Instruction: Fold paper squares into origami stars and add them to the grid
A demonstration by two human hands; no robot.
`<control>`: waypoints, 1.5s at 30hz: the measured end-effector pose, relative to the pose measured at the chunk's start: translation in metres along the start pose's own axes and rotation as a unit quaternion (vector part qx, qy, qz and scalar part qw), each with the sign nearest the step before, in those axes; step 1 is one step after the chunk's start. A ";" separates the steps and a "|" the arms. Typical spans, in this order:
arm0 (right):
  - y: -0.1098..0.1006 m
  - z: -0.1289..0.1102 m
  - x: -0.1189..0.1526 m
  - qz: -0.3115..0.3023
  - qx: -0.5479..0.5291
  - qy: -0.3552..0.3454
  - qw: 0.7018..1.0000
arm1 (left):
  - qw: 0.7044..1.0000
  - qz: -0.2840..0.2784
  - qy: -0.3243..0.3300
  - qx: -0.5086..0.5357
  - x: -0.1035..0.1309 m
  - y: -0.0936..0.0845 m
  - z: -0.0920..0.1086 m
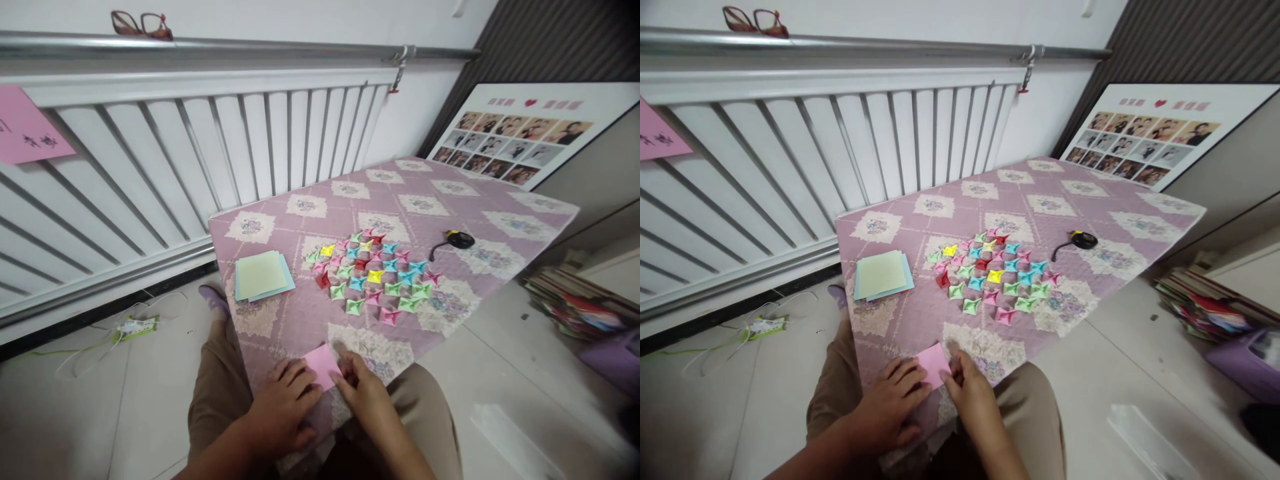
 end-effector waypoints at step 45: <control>-0.002 -0.008 0.007 0.024 0.212 -0.025 0.977 | 0.999 0.018 0.003 -0.040 0.002 0.005 0.000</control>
Point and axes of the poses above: each hand's wrist, its own x-axis away from the middle knuckle, its own y-axis out of the palm, z = x × y, the point moved 4 cm from there along -x, towards the middle knuckle, and after that the axes turned 7 degrees about z, right-handed, at the moved point
